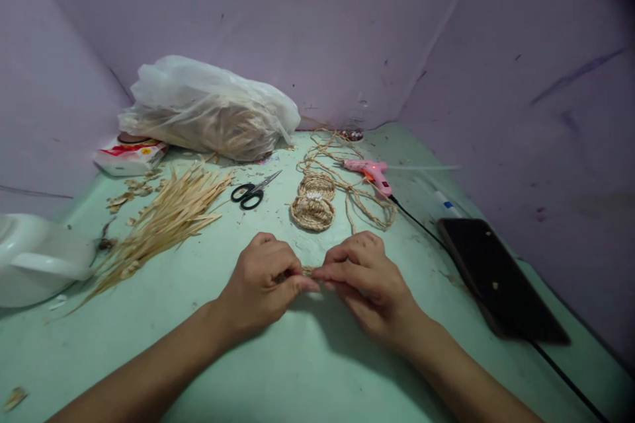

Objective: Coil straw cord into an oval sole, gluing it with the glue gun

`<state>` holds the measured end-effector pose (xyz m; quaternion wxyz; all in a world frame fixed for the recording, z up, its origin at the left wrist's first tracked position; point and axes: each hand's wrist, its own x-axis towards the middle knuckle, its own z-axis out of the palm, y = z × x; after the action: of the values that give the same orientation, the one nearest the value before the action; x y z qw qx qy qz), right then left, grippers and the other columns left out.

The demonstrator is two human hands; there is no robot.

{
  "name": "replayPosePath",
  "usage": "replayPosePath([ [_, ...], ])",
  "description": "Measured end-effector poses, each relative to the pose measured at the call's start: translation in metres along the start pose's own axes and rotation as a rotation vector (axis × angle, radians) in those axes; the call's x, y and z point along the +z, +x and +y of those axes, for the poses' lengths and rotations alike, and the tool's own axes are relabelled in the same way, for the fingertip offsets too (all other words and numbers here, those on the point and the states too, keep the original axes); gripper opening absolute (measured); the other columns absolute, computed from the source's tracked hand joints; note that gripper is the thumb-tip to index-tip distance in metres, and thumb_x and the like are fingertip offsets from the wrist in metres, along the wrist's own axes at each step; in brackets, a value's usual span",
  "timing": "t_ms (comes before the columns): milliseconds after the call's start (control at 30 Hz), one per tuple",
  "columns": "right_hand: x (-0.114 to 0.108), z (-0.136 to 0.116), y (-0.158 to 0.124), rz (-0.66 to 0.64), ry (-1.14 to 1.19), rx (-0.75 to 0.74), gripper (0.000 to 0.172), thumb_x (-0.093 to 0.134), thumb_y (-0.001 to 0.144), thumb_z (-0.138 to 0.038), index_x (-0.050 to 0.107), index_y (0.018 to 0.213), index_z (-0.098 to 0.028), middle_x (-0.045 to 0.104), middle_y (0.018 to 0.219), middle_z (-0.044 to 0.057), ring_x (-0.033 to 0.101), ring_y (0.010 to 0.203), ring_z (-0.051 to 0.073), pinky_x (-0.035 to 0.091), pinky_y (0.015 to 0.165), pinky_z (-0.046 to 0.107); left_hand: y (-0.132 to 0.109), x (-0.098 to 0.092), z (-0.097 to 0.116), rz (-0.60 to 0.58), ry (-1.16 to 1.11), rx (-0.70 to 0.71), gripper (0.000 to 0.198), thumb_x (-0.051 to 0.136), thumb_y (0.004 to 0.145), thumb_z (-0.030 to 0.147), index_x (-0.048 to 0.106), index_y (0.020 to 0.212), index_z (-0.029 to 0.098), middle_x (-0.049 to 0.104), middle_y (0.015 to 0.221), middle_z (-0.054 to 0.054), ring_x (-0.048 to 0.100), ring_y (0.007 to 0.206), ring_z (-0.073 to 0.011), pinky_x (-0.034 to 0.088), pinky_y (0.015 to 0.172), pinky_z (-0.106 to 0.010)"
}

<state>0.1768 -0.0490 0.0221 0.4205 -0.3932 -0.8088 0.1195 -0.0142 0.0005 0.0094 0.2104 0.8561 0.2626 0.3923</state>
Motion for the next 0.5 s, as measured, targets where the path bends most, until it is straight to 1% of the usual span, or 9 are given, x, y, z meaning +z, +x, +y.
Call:
replayPosePath([
  [100,0.0009,-0.0001,0.0000,-0.028,-0.002,0.001,0.018,0.051,0.085,-0.010,0.065,0.087,-0.020,0.063,0.079,0.002,0.052,0.076,0.016,0.032,0.077,0.037,0.0004,0.0014,0.0009,-0.009,-0.001,-0.019,0.033,0.063,0.083,0.034,0.052,0.058,0.015,0.052,0.052,0.006,0.047,0.050,-0.0074,0.035,0.066,-0.029],
  [200,0.0003,-0.0014,0.0006,-0.035,-0.059,0.032,0.011,0.053,0.080,-0.010,0.060,0.080,-0.018,0.060,0.075,0.002,0.049,0.074,0.017,0.032,0.077,0.039,0.0004,0.0037,0.0013,-0.011,0.000,-0.066,0.035,0.064,0.082,0.037,0.052,0.057,0.015,0.052,0.051,0.006,0.046,0.050,-0.0072,0.036,0.067,-0.029],
  [267,-0.0007,-0.0024,0.0013,-0.049,-0.078,0.039,0.011,0.053,0.077,-0.009,0.057,0.079,-0.019,0.059,0.075,0.002,0.048,0.073,0.018,0.032,0.079,0.041,0.0008,0.0052,0.0016,-0.010,-0.003,-0.086,0.036,0.064,0.082,0.039,0.052,0.057,0.016,0.052,0.051,0.006,0.046,0.050,-0.0072,0.036,0.067,-0.029],
  [333,-0.0016,-0.0030,0.0019,-0.062,-0.051,0.048,0.011,0.050,0.078,-0.010,0.056,0.080,-0.019,0.058,0.076,0.003,0.048,0.074,0.018,0.032,0.079,0.041,0.0018,0.0063,0.0022,-0.006,-0.012,-0.096,0.039,0.063,0.081,0.043,0.051,0.056,0.016,0.051,0.050,0.006,0.045,0.049,-0.0070,0.036,0.065,-0.028],
  [400,-0.0022,-0.0033,0.0022,-0.065,-0.004,0.065,0.011,0.048,0.080,-0.011,0.054,0.081,-0.020,0.057,0.076,0.002,0.048,0.075,0.018,0.032,0.079,0.041,0.0033,0.0068,0.0034,-0.001,-0.022,-0.084,0.042,0.062,0.081,0.047,0.051,0.055,0.016,0.051,0.049,0.006,0.045,0.048,-0.0068,0.036,0.065,-0.028],
  [500,-0.0030,-0.0027,0.0015,-0.057,0.039,0.079,0.011,0.044,0.083,-0.013,0.050,0.078,-0.020,0.056,0.075,0.001,0.048,0.073,0.017,0.032,0.077,0.040,0.0054,0.0057,0.0051,0.013,-0.022,-0.024,0.044,0.058,0.083,0.049,0.051,0.056,0.016,0.052,0.049,0.006,0.047,0.048,-0.0074,0.036,0.066,-0.029],
])
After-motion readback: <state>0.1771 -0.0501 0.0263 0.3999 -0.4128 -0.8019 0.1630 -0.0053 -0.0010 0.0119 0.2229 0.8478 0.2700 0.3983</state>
